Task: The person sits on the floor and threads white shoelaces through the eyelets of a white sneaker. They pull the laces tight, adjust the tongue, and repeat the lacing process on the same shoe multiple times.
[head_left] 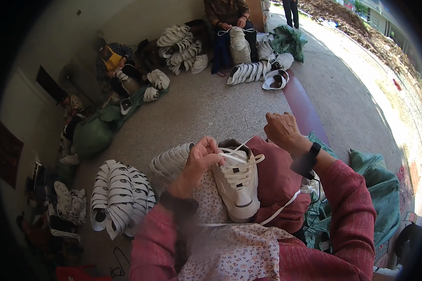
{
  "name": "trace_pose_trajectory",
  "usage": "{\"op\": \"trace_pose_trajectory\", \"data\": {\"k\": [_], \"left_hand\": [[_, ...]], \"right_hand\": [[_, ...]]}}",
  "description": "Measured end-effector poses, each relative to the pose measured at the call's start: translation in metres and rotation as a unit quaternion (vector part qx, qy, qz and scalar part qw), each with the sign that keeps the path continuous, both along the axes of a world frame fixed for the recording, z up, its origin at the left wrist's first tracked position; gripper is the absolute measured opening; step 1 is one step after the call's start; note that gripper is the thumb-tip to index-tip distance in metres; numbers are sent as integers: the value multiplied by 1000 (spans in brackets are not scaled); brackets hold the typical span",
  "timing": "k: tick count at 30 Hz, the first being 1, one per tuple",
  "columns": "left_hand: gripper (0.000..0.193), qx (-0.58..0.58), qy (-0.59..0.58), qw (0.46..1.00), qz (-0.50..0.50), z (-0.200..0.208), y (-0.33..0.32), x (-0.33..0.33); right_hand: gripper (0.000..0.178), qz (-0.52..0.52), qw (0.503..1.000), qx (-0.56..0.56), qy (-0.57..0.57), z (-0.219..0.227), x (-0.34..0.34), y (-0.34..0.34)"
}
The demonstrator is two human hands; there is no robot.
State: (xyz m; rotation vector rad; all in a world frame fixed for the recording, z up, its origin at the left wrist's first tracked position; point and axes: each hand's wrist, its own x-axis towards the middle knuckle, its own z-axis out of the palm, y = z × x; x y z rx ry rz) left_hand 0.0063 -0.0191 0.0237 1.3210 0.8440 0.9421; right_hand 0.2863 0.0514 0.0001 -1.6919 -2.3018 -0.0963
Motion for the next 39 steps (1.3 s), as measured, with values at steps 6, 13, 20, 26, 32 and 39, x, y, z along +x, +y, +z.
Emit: {"op": "trace_pose_trajectory", "data": {"k": [6,13,20,26,32,39], "left_hand": [[19,35,124,992,12,-5,5,-18],[19,117,224,966,49,-10,-4,-41],[13,243,312,918,-17,-1,-17,-18],[13,261,335,905,5,-6,-17,-12],[15,290,328,899,-13,3,-36,-7],[23,209,421,882,-31,23,-35,-10]], "right_hand": [[10,-55,997,18,-55,-10,10,16],[21,-52,992,-103,-56,-9,49,12],[19,80,955,-212,191,-8,29,-12],[27,281,886,-232,287,15,2,-46],[30,376,852,-209,297,-6,-12,-45],[18,350,834,-259,340,3,-9,-47]]}}
